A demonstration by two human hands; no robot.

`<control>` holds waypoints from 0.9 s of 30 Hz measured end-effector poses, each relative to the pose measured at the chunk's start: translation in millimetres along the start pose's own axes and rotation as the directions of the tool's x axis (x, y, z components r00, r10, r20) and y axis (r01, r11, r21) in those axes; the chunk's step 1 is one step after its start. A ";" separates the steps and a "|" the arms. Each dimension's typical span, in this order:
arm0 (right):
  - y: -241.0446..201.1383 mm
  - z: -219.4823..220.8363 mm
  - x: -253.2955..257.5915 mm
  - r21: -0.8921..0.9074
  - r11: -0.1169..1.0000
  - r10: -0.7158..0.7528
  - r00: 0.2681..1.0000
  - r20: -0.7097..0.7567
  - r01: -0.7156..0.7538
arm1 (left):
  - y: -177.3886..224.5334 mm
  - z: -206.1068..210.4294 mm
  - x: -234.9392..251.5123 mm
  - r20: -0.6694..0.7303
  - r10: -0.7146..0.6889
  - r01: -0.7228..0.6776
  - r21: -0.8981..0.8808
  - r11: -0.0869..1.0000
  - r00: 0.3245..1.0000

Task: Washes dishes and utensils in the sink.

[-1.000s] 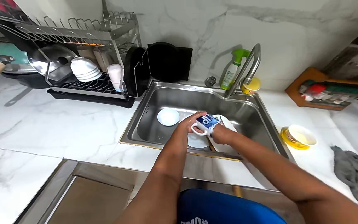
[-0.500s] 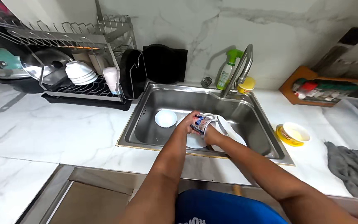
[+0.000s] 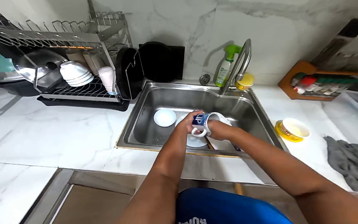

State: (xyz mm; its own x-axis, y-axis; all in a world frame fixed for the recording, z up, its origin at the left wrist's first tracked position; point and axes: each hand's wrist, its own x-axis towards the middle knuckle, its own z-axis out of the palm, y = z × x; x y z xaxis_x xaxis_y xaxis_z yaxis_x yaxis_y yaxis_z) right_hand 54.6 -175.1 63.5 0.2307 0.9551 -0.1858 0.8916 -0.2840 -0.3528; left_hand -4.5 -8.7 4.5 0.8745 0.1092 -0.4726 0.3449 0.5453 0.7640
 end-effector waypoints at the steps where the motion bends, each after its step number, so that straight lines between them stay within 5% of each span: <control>1: -3.1 -13.9 -1.2 0.078 0.996 0.051 0.997 -0.064 -0.046 | 1.4 5.1 -3.8 0.015 0.016 -0.014 -0.093 0.996 1.000; 5: 3.3 -48.3 17.8 0.508 0.844 0.370 0.873 -0.318 -0.173 | -4.3 15.8 -4.1 0.231 0.114 -0.035 -0.321 0.946 0.966; 8: 10.8 -47.7 38.0 0.585 0.782 0.516 0.747 -0.418 -0.213 | -4.6 19.7 -5.0 0.268 0.129 -0.028 -0.351 0.936 0.955; 13: 4.5 2.9 55.6 0.351 0.936 0.298 0.510 -0.807 0.008 | -3.4 17.6 0.0 0.017 0.281 -0.259 -0.341 0.904 0.960; 18: -38.6 36.1 14.9 0.263 0.965 0.213 0.546 -0.810 0.015 | 0.8 22.2 -5.9 -0.099 0.303 -0.318 -0.350 0.881 0.948; 21: -31.3 -3.2 13.9 0.401 0.911 0.372 0.609 -0.700 -0.096 | -6.7 27.3 -2.4 0.007 0.359 -0.342 -0.287 0.895 0.933; 27: 8.8 -46.9 49.1 0.689 0.716 0.621 0.552 -0.556 -0.112 | -12.0 28.8 -5.6 0.191 0.349 -0.272 -0.338 0.901 0.917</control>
State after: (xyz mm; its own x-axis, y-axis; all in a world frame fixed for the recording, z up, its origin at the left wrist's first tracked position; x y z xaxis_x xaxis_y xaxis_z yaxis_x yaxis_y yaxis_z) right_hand 92.0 -126.7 94.3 0.8979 0.3980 0.1880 0.3443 -0.3688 -0.8634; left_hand -3.7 -39.8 10.6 0.9877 0.1320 -0.0832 -0.0430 0.7425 0.6684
